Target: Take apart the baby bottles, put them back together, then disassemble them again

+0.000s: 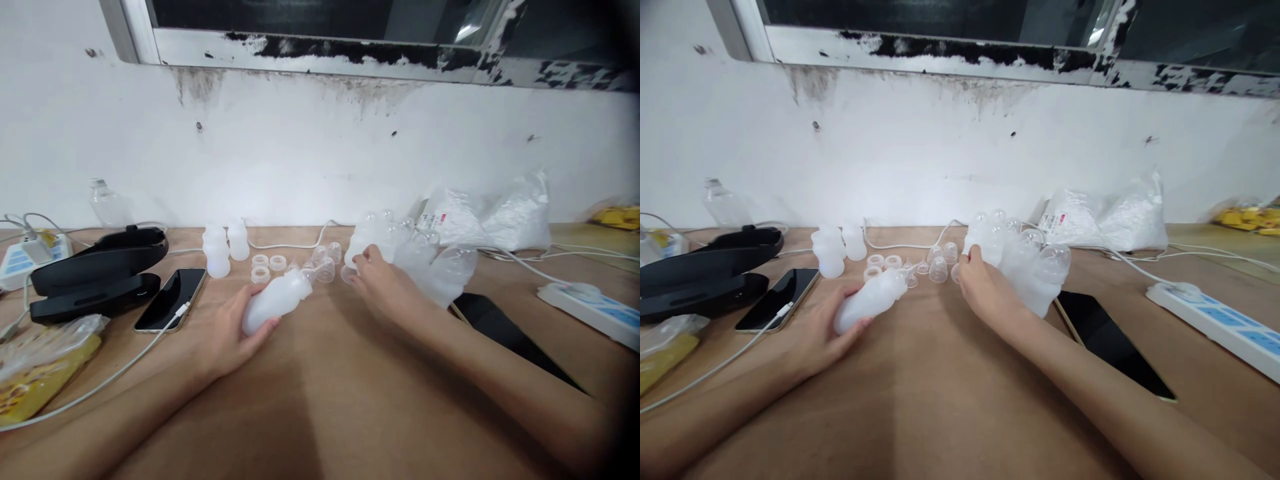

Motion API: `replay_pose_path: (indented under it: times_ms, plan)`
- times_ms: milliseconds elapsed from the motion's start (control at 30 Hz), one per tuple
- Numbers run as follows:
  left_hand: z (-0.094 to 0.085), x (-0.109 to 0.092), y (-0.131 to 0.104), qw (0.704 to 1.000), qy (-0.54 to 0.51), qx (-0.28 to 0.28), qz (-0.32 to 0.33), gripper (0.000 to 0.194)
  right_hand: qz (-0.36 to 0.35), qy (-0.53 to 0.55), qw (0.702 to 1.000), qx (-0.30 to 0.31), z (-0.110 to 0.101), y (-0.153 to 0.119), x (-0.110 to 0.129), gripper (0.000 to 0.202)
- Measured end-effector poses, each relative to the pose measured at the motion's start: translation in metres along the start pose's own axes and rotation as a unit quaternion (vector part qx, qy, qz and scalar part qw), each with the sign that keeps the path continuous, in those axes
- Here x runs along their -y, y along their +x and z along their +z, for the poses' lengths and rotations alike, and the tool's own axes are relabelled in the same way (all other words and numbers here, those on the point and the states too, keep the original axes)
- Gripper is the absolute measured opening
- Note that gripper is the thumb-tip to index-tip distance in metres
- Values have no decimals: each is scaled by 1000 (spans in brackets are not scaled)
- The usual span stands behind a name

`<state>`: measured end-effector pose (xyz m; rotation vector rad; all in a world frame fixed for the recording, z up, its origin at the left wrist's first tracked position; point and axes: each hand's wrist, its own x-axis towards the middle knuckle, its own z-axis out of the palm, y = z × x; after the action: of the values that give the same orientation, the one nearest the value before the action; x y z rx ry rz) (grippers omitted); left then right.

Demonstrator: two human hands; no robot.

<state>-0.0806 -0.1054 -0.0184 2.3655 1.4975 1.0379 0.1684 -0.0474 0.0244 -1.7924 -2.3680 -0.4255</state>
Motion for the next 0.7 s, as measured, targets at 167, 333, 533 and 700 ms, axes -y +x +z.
replay_pose_path:
  times_ms: [167, 333, 533, 700]
  plan:
    - [-4, 4, 4, 998, -62, -11, -22, 31, -30, 433, 900, -30, -4, -14, 11, 31]
    - [-6, 5, 10, 988, -127, 9, -85, 33, 50, 817, 558, 136, 31, -22, 28, 24]
    - [1, 13, 12, 973, -178, 24, -144, 35, 158, 892, 392, 163, 47, -22, 27, 9]
    - [1, 12, 12, 976, -164, 39, -141, 35, 137, 891, 396, 176, 45, -23, 26, 8]
